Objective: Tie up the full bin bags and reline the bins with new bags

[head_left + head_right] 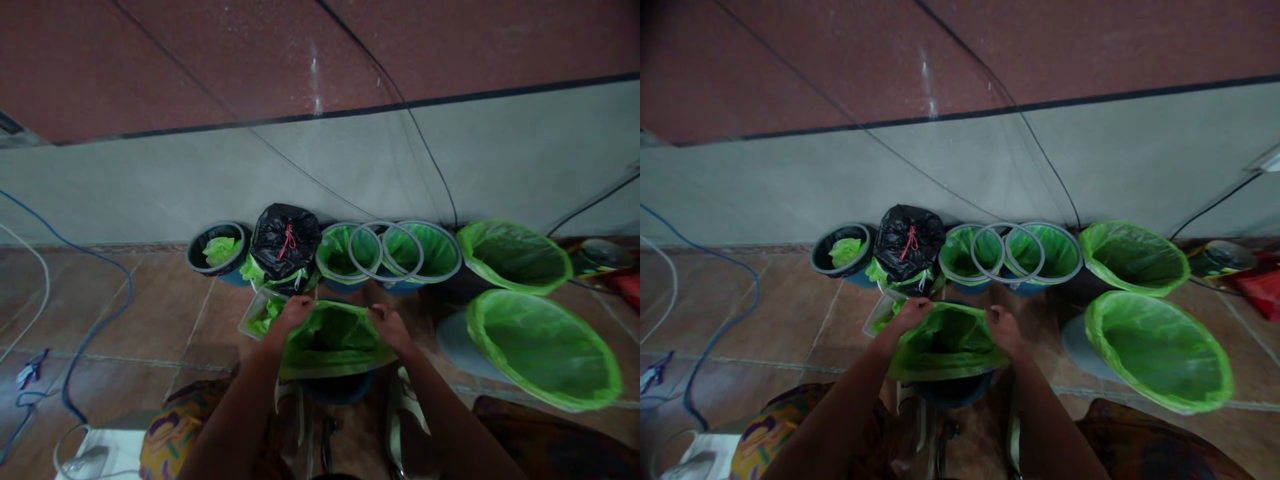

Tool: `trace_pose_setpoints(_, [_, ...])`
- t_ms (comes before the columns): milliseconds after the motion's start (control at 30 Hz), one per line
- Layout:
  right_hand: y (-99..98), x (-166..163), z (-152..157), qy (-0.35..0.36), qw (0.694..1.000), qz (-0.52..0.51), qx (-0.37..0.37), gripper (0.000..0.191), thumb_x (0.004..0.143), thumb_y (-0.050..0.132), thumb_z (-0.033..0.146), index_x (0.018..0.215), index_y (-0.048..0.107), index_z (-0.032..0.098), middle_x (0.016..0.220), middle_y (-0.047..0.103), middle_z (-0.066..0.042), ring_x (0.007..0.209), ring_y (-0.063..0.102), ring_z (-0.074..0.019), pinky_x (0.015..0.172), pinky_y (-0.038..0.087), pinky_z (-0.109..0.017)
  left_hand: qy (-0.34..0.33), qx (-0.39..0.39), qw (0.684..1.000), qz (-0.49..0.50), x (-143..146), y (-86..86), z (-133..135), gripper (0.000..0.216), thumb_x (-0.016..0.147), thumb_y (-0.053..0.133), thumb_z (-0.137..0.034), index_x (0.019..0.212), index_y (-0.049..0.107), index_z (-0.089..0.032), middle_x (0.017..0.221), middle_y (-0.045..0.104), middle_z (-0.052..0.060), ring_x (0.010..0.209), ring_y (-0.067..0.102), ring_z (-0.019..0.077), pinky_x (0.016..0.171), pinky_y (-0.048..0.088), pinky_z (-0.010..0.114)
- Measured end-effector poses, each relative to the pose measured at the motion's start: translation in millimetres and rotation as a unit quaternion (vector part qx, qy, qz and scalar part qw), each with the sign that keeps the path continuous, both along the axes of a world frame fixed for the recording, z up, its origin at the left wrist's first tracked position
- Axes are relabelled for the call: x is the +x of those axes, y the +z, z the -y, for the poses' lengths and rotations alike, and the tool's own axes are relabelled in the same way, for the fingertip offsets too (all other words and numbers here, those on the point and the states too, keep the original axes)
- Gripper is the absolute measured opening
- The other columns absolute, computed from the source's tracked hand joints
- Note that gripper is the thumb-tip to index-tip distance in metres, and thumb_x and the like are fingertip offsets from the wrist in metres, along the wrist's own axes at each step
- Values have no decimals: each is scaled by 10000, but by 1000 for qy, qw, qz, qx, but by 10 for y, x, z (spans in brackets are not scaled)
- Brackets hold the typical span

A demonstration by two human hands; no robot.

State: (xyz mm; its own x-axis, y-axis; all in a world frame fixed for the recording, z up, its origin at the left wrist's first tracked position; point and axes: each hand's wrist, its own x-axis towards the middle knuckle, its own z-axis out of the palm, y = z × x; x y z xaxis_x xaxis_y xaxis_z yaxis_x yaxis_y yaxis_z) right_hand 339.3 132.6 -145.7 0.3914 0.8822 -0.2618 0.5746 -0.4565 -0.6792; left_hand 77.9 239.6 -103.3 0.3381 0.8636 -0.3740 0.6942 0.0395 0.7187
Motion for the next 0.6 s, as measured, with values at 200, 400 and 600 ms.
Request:
trace_pose_setpoints(200, [4,-64,-211,26,999,-8,-17,243,856,564,313,817,765,183,773,753,-58,718,674,-180,663,450,-253,76,-16,997,7,4,-152,-108,298,822,597,-344,612,659,-142,489,408,-50,571,408,107,557,326,241])
trace_pose_setpoints(400, [-195,-10,-435,-12,998,-53,-28,182,811,625,270,714,754,185,697,731,-44,671,650,-167,596,415,-237,92,-23,994,-46,21,-324,-294,315,791,653,-375,569,650,-152,472,427,-36,571,455,126,573,335,258])
trace_pose_setpoints(600, [-424,39,-464,-44,986,-145,-68,209,780,672,362,677,744,196,651,726,-34,663,676,-179,565,455,-229,89,-29,992,-87,43,-432,-382,313,810,647,-380,579,676,-170,523,546,4,661,573,159,632,376,259])
